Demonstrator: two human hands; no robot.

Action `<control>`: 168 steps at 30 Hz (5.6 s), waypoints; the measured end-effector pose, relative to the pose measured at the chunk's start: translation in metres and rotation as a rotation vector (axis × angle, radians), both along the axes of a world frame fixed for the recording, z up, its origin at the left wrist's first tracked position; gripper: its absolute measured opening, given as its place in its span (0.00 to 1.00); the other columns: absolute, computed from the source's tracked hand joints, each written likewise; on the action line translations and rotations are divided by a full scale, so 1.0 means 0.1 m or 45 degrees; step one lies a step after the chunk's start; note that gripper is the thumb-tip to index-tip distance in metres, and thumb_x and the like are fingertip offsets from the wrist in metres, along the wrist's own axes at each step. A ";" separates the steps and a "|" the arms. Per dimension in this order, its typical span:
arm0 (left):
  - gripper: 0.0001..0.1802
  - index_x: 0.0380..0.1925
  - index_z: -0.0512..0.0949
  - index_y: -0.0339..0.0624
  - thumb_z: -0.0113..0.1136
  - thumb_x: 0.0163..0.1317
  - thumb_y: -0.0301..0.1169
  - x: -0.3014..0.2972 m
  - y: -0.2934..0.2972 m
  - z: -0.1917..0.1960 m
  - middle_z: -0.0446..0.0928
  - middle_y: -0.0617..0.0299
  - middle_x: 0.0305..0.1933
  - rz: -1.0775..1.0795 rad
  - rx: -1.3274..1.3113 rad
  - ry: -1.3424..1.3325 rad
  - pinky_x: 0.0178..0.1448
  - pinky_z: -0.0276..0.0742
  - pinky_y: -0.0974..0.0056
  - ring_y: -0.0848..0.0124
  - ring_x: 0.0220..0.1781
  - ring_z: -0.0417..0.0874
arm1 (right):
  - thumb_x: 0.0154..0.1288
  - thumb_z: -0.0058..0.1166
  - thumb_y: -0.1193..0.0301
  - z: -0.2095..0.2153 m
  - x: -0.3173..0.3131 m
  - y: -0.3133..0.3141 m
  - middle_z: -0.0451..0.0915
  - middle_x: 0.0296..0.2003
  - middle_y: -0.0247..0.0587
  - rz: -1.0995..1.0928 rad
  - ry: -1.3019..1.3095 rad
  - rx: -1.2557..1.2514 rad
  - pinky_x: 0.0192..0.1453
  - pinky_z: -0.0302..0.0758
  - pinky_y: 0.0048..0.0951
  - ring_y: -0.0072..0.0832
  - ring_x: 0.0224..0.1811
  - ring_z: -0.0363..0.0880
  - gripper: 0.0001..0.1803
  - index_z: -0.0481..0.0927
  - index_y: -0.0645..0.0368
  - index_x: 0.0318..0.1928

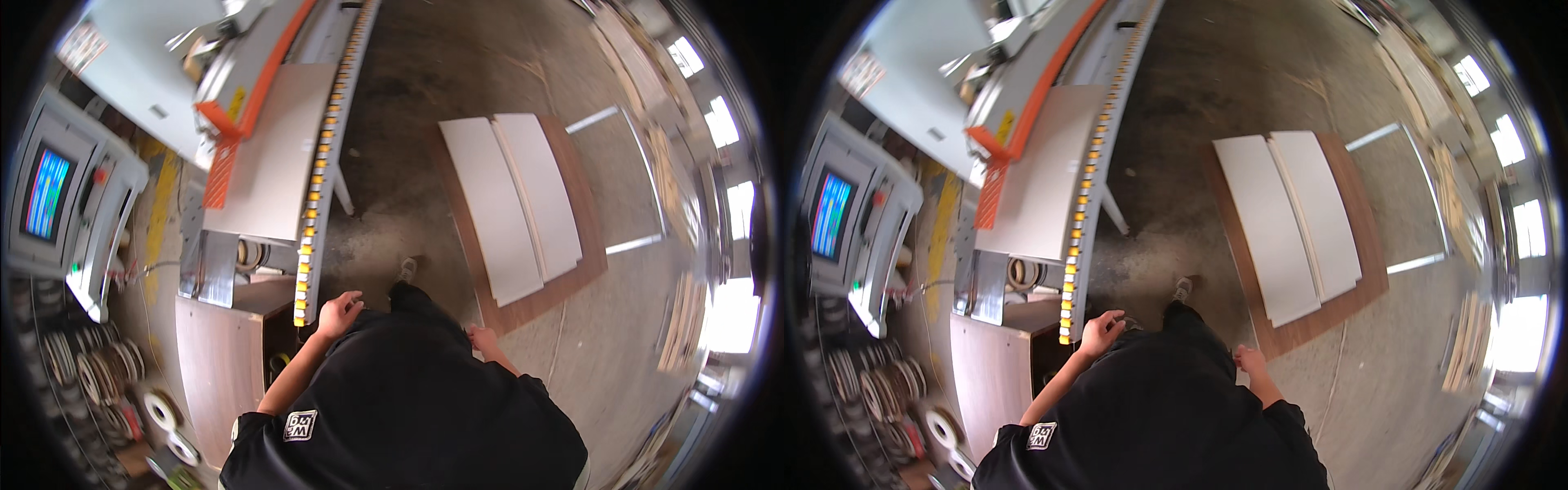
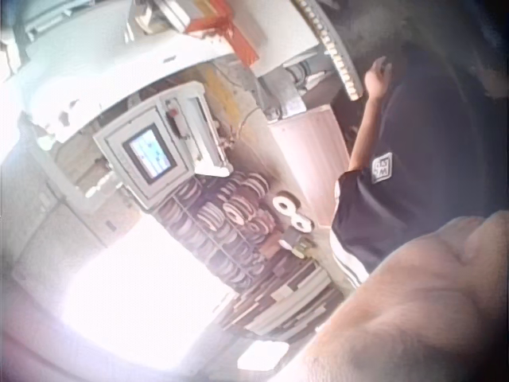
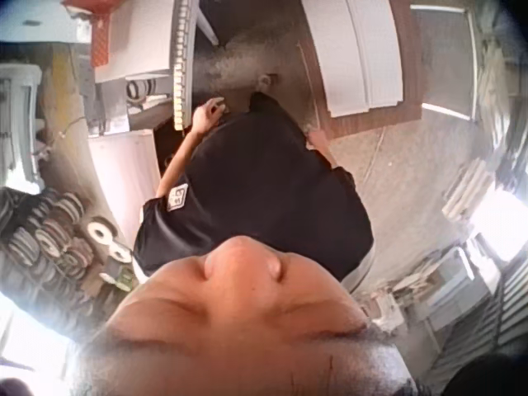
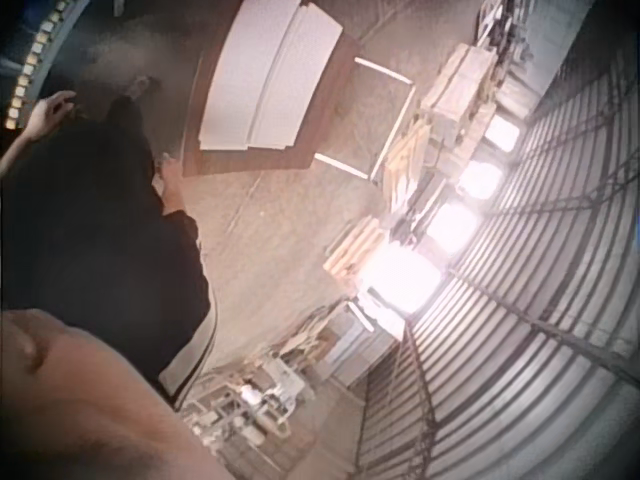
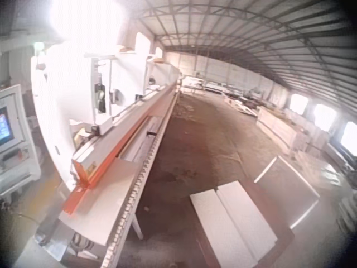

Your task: The person picks up white boards from a stack on a table and feeds them one at a time into an industrial edge-banding machine.

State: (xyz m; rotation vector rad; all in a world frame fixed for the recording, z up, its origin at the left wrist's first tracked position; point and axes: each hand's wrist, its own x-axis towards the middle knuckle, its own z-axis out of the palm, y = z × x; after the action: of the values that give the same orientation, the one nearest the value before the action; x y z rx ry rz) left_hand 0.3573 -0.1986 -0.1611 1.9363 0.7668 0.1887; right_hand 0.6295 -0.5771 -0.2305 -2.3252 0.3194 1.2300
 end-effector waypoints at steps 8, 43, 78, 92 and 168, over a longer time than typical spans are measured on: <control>0.20 0.52 0.81 0.45 0.65 0.63 0.42 0.81 -0.22 -0.09 0.85 0.54 0.34 -0.486 -0.034 0.267 0.41 0.81 0.60 0.63 0.34 0.88 | 0.76 0.49 0.58 -2.49 -0.68 -1.85 0.79 0.59 0.42 -0.267 0.159 0.706 0.67 0.71 0.38 0.33 0.65 0.73 0.25 0.76 0.62 0.64; 0.08 0.33 0.77 0.43 0.58 0.66 0.35 6.53 -0.43 -3.85 0.72 0.63 0.21 0.060 -0.928 0.846 0.21 0.68 0.66 0.72 0.19 0.73 | 0.69 0.59 0.55 -0.04 0.08 -1.00 0.87 0.37 0.40 -1.062 0.249 0.003 0.40 0.79 0.28 0.26 0.34 0.83 0.22 0.85 0.62 0.49; 0.09 0.40 0.79 0.39 0.65 0.59 0.21 5.98 -0.63 -1.58 0.82 0.58 0.35 0.725 -1.546 0.224 0.33 0.82 0.60 0.63 0.33 0.84 | 0.73 0.52 0.52 0.11 1.38 -0.87 0.78 0.61 0.45 -1.396 0.222 0.468 0.59 0.74 0.41 0.37 0.63 0.76 0.30 0.72 0.60 0.65; 0.19 0.52 0.78 0.30 0.58 0.62 0.27 2.69 -1.36 0.40 0.81 0.50 0.57 0.743 -1.727 -0.664 0.69 0.72 0.55 0.57 0.59 0.81 | 0.68 0.54 0.41 0.25 1.82 -0.88 0.68 0.68 0.34 -1.436 0.366 1.530 0.72 0.63 0.48 0.36 0.70 0.65 0.40 0.63 0.51 0.71; 0.16 0.27 0.73 0.53 0.68 0.67 0.44 -1.62 -0.79 -0.14 0.70 0.73 0.20 2.811 -1.101 -1.126 0.27 0.75 0.67 0.77 0.19 0.73 | 0.71 0.59 0.58 0.69 -0.88 5.75 0.83 0.22 0.39 1.131 0.306 0.771 0.22 0.66 0.22 0.17 0.17 0.72 0.21 0.78 0.60 0.25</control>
State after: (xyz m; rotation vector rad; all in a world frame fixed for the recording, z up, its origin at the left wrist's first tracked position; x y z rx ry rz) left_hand 0.1950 -0.2781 -0.1755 -0.5245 1.5322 1.4924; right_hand 0.5413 -0.0022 -0.1619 -1.7793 -0.9843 1.6813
